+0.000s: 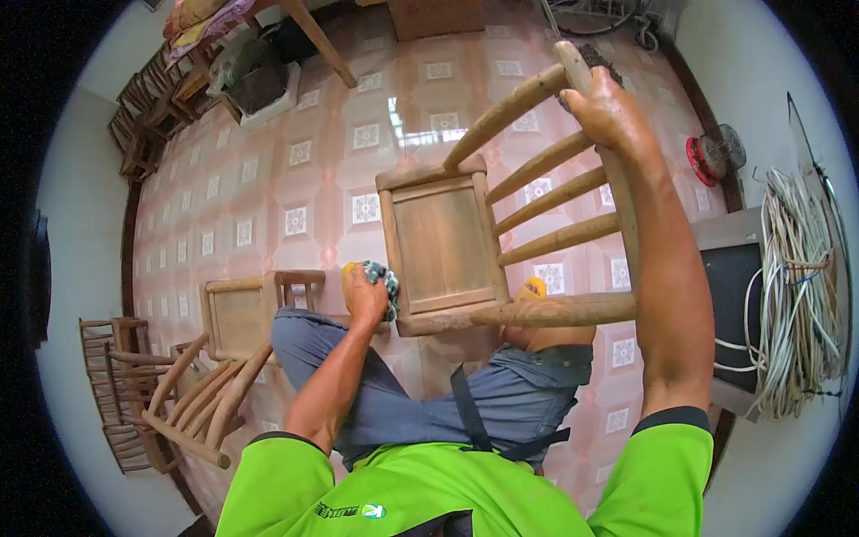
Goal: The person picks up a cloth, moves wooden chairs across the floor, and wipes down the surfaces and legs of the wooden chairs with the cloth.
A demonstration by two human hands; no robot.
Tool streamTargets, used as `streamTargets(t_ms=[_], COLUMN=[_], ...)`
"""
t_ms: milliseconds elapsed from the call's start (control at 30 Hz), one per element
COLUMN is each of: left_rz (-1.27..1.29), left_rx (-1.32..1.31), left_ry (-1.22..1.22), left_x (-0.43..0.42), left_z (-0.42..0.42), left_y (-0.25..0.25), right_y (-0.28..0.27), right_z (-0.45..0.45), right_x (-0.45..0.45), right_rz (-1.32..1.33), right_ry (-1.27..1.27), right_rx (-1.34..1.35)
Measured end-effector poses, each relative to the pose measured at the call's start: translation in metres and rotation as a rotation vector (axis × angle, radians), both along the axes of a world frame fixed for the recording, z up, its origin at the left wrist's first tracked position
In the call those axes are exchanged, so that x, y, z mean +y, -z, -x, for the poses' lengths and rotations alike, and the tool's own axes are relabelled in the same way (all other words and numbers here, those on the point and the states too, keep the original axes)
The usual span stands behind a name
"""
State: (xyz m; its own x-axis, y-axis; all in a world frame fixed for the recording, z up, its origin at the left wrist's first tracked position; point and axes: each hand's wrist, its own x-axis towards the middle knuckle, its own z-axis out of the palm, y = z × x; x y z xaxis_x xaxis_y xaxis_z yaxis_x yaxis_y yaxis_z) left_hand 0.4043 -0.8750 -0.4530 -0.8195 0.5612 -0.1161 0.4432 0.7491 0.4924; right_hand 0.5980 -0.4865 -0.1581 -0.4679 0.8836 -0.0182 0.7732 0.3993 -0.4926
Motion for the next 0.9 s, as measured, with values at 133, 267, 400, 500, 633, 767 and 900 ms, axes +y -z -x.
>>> streamTargets(t_ms=[133,267,400,500,633,767,900], left_rz=[-0.011,-0.025,-0.172,-0.316,-0.251,-0.289,-0.351], left_rx=[0.192,0.086,0.210,0.276,0.216,0.034,-0.119], left_ry=[0.092,0.314,0.464,0.283,0.114,0.481,0.739], left_x=[0.022,0.020,0.061,0.129,0.176,0.149,0.113], left_z=[-0.042,-0.081,-0.045,0.006,-0.017,-0.085,-0.088], left_y=[-0.002,-0.010,0.009,0.011,0.003,0.010,0.018], right_y=[-0.006,-0.001,-0.004,0.002,-0.013,-0.018,-0.016], right_z=[0.001,0.002,0.001,0.003,0.012,0.014,0.012], right_x=[-0.007,-0.011,-0.013,-0.005,-0.021,-0.023,-0.022], right_rz=[0.084,0.027,0.015,-0.017,0.023,0.042,0.032], right_ry=[-0.003,-0.008,-0.015,-0.006,0.041,0.057,0.037], right_rx=[0.081,0.141,0.102,0.083,0.066,0.057,0.076])
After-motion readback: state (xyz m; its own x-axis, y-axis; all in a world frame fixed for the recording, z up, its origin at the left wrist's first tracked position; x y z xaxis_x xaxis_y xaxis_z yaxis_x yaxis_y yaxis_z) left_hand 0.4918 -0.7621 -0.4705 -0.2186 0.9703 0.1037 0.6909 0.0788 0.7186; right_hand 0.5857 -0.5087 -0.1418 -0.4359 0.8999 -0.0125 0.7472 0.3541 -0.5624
